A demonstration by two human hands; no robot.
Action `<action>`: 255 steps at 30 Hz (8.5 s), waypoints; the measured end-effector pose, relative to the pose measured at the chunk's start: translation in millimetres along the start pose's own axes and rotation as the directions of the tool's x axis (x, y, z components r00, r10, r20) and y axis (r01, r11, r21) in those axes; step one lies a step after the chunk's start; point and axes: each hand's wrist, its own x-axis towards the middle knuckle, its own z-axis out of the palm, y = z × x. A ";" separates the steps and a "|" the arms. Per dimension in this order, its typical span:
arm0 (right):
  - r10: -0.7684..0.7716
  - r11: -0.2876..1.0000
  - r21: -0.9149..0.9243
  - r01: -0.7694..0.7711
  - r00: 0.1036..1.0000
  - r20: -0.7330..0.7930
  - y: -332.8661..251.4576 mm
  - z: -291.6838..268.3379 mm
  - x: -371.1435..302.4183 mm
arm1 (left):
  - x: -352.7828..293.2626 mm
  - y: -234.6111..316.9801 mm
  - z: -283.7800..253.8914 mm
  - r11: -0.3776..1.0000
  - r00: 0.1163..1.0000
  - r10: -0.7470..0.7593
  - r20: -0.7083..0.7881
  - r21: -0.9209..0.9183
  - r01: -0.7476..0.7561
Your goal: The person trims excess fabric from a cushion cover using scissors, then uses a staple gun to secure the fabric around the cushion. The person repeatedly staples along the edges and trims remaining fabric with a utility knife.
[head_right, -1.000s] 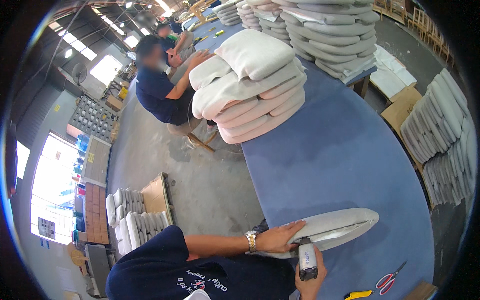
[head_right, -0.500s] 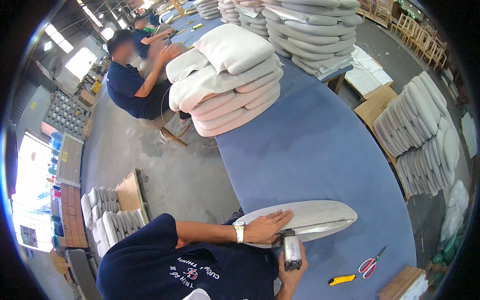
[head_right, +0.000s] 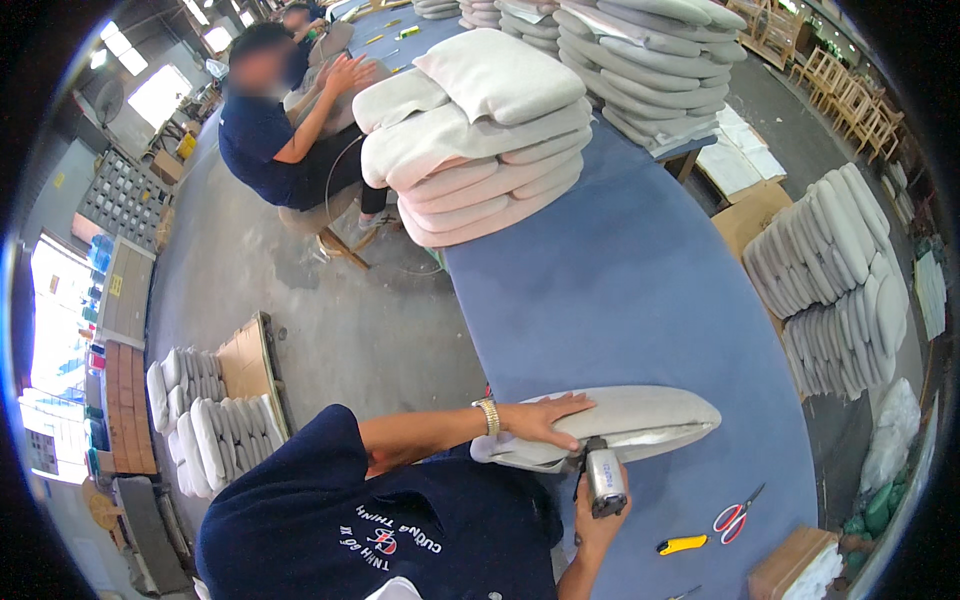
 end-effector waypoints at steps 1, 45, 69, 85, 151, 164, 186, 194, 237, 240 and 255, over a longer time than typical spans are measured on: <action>-0.040 0.999 -0.023 0.040 0.999 -0.006 5.7 -2.6 4.2 | 1.1 1.3 4.2 1.000 1.000 -0.002 0.009 0.023 0.002; 0.033 0.959 -0.283 0.007 0.990 0.134 -44.0 0.0 3.1 | -16.4 63.7 22.9 0.919 0.955 -0.115 -0.272 0.336 0.206; -0.051 0.963 -0.257 0.078 0.993 0.109 -31.2 12.5 -7.4 | -16.8 60.0 17.3 0.942 0.954 -0.099 -0.283 0.282 0.181; 0.039 0.950 -0.314 0.005 0.990 0.134 -52.9 19.4 -3.8 | -15.6 63.3 13.4 0.940 0.952 -0.083 -0.294 0.293 0.173; -0.163 0.917 -0.346 0.200 0.977 0.135 -35.9 41.3 -26.8 | -58.1 40.6 14.5 0.884 0.944 0.019 -0.328 0.448 0.138; -0.132 0.949 -0.272 0.161 0.984 0.122 -36.6 53.5 -26.9 | -56.1 33.2 3.2 0.927 0.982 -0.008 -0.191 0.366 0.079; -0.140 0.927 -0.325 0.187 0.976 0.164 -40.6 47.7 -39.7 | -80.6 40.0 1.9 0.884 0.974 -0.163 -0.158 0.415 0.216; -0.083 0.948 -0.293 0.123 0.986 0.147 -31.9 51.8 -38.3 | -77.4 28.5 15.1 0.867 0.973 -0.066 -0.221 0.469 0.166; -0.256 0.910 -0.279 0.305 0.946 0.201 -25.7 66.4 -39.5 | -103.9 26.2 3.4 0.919 0.948 -0.193 -0.255 0.293 0.266; -0.292 0.902 -0.263 0.343 0.932 0.214 -22.8 66.7 -39.7 | -103.2 29.0 3.7 0.908 0.948 -0.197 -0.251 0.319 0.273; -0.201 0.931 -0.263 0.252 0.958 0.206 -38.4 75.5 -34.3 | -103.2 28.0 -0.6 0.934 0.957 -0.138 -0.254 0.288 0.211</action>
